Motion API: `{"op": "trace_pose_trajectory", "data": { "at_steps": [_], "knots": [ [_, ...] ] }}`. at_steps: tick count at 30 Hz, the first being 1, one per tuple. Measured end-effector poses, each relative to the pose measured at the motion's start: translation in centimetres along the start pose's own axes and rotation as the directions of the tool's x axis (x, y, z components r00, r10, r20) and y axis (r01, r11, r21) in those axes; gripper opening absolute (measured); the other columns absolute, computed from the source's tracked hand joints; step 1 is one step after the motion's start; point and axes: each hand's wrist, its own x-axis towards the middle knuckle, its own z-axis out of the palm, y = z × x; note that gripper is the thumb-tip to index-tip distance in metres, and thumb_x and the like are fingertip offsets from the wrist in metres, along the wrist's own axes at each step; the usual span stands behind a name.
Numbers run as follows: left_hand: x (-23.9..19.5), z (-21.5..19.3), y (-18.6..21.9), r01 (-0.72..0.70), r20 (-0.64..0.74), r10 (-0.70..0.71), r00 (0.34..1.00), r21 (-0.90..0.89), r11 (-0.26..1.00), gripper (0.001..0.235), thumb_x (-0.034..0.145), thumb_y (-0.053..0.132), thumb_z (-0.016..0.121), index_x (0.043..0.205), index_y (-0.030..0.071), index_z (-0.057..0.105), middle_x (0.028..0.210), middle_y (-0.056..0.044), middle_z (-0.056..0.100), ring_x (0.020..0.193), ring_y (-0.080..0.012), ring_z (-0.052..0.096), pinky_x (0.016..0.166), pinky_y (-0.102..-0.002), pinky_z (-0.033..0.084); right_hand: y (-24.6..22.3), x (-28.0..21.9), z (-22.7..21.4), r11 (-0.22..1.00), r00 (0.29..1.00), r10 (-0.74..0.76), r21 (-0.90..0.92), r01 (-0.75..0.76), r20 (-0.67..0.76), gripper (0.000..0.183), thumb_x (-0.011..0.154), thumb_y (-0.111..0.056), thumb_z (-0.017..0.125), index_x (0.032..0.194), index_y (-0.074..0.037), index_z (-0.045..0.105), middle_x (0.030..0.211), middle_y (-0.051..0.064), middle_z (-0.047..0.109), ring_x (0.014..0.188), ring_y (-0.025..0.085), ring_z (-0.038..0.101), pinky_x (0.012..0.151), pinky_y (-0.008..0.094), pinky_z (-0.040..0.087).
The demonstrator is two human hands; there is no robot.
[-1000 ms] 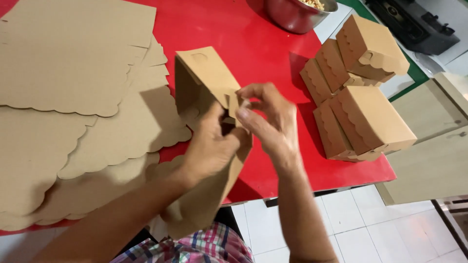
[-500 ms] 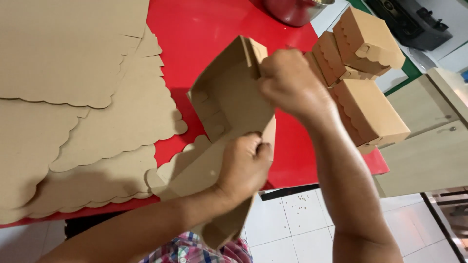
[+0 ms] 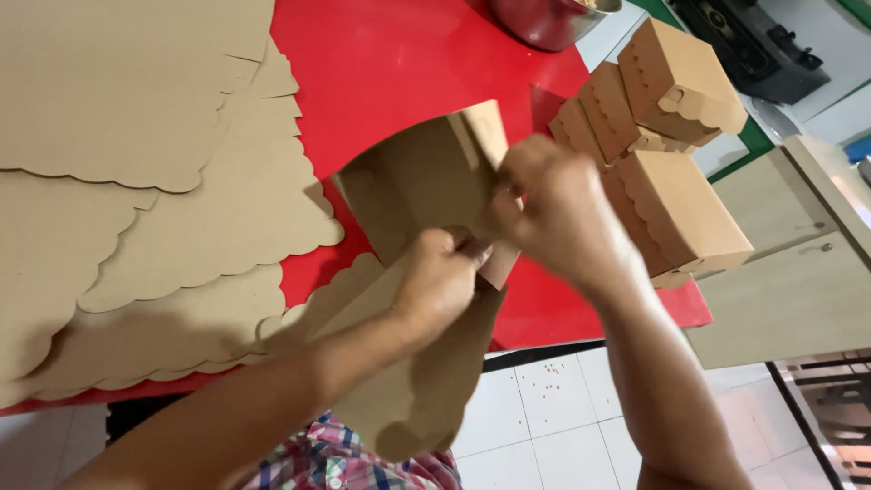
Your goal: The person assembles flat cardboard sheets into small boxes by folding the sides and tucking the flaps into slots. They repeat this process for multiple sheets, stacking the finished boxes on the right side of the red table.
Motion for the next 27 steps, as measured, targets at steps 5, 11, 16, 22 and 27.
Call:
{"op": "trace_pose_trajectory", "data": {
  "at_steps": [5,11,16,22,27],
  "knots": [
    [-0.5,-2.0,2.3,0.303,0.128,-0.294,0.947,-0.065,0.951,0.021,0.097,0.016,0.066,0.092,-0.004,0.066,0.067,-0.020,0.069,0.049,-0.0257,0.070,0.031,-0.031,0.046,-2.6,-3.8,3.1,0.874,0.987,-0.076,-0.486,-0.004,-0.145,0.003,0.084,-0.008,0.063,0.084,-0.005,0.061,0.087,0.006,0.055,0.073,0.026,0.066,0.051,0.035,0.055],
    [-2.2,-3.2,2.3,0.204,0.249,-0.170,0.953,-0.118,0.972,0.019,0.089,-0.007,0.049,0.095,-0.014,0.065,0.073,-0.026,0.064,0.051,-0.0334,0.067,0.043,-0.043,0.060,-2.9,-6.1,4.9,0.996,0.973,0.002,-0.082,-0.021,-0.229,0.003,0.090,0.001,0.063,0.092,-0.001,0.065,0.097,0.011,0.061,0.084,0.030,0.072,0.068,0.035,0.061],
    [-2.1,-4.5,-3.6,0.189,0.219,-0.184,0.958,-0.004,0.982,0.013,0.092,-0.004,0.060,0.095,-0.012,0.069,0.073,-0.025,0.067,0.050,-0.0267,0.068,0.040,-0.037,0.060,-2.3,-6.4,5.4,0.998,0.957,0.058,0.049,-0.046,-0.285,0.010,0.086,0.008,0.064,0.091,-0.001,0.066,0.092,0.011,0.063,0.080,0.028,0.071,0.067,0.033,0.061],
    [-3.1,-6.2,-2.8,0.292,0.142,-0.278,0.950,-0.086,0.953,0.016,0.089,0.003,0.064,0.083,-0.012,0.064,0.064,-0.025,0.063,0.044,-0.0235,0.064,0.034,-0.029,0.053,1.4,-6.0,4.8,0.930,0.954,0.243,0.322,-0.178,-0.175,0.014,0.088,0.002,0.071,0.078,-0.002,0.063,0.067,0.011,0.053,0.057,0.024,0.057,0.050,0.034,0.049],
    [-4.0,-6.4,-1.2,0.275,0.124,-0.267,0.956,-0.052,0.960,0.019,0.092,0.006,0.065,0.082,-0.010,0.063,0.057,-0.024,0.062,0.042,-0.0210,0.063,0.035,-0.027,0.052,1.5,-5.6,4.5,0.884,0.953,0.288,0.408,-0.226,-0.096,0.026,0.091,0.001,0.069,0.068,-0.004,0.056,0.060,0.006,0.045,0.051,0.017,0.044,0.046,0.031,0.041]
  ]
}}
